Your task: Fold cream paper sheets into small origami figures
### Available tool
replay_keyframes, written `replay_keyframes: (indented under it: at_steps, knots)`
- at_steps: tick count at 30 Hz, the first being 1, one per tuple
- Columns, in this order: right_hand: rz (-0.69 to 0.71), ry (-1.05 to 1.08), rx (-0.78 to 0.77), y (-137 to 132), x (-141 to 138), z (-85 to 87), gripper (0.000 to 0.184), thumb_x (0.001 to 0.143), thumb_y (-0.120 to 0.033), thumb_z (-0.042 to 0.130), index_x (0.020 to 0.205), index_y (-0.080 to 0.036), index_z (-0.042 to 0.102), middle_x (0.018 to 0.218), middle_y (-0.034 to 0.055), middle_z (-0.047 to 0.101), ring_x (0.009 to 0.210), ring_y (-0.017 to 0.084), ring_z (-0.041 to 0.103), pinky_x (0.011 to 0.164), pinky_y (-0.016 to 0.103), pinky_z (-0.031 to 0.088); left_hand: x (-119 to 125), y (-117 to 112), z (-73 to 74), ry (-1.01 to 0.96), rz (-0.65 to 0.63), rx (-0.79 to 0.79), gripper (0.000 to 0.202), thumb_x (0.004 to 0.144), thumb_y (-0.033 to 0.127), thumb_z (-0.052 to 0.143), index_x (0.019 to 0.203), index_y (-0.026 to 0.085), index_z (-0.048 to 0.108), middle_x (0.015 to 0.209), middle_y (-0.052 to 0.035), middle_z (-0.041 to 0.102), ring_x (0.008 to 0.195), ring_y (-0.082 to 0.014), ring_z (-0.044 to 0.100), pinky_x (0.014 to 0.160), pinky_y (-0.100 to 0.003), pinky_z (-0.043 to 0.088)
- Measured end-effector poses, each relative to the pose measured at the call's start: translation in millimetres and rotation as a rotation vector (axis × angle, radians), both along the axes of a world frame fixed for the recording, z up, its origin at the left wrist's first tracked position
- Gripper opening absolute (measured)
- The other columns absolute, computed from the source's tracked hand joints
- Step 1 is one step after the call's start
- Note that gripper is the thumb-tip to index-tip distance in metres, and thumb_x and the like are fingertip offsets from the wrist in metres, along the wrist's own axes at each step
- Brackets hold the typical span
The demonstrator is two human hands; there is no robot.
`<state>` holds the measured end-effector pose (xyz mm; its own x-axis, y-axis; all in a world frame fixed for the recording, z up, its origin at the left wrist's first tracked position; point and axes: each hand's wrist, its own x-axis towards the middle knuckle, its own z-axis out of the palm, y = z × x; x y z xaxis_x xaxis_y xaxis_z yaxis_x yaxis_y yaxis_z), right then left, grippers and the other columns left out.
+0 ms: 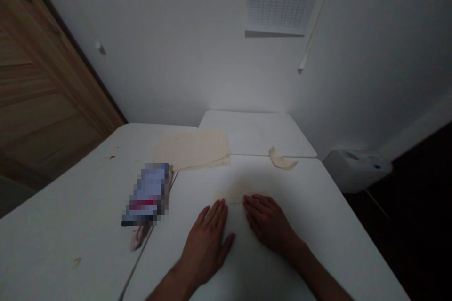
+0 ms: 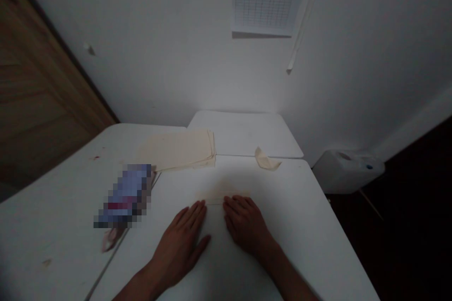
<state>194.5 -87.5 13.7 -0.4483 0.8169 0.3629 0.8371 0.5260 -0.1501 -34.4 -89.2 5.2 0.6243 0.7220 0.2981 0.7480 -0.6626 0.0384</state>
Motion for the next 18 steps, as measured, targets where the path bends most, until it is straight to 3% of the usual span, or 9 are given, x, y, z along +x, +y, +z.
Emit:
replay_keyframes:
  at_steps: [10,14,18]
  knots:
    - [0.000,-0.012,0.024,1,-1,0.1,0.031,0.091,-0.020,0.050,0.121,-0.021,0.059,0.126,0.0060,0.061,0.113,0.020,0.054,0.098,0.038,0.042,-16,1,4.1,0.026,0.106,0.057,0.056,0.092,0.043,0.045,0.138,0.011,0.041,0.146,-0.0163,0.038,0.135,-0.0316,0.035,0.108,-0.050,0.034]
    - [-0.002,-0.010,0.029,1,-1,1.1,0.030,0.091,-0.021,0.050,0.119,-0.021,0.060,0.125,0.0062,0.062,0.112,0.020,0.055,0.097,0.038,0.042,-7,6,10.9,0.020,-0.038,0.035,0.053,0.093,0.031,0.042,0.142,0.013,0.035,0.152,-0.0127,0.028,0.139,-0.0286,0.027,0.112,-0.047,0.030]
    - [0.002,-0.002,0.011,0,-1,1.3,0.031,0.092,-0.020,0.048,0.121,-0.021,0.059,0.126,0.0066,0.061,0.113,0.022,0.054,0.097,0.039,0.042,6,14,12.8,0.000,-0.183,-0.056,0.058,0.092,0.029,0.042,0.146,0.015,0.027,0.152,-0.0106,0.028,0.140,-0.0252,0.026,0.113,-0.043,0.030]
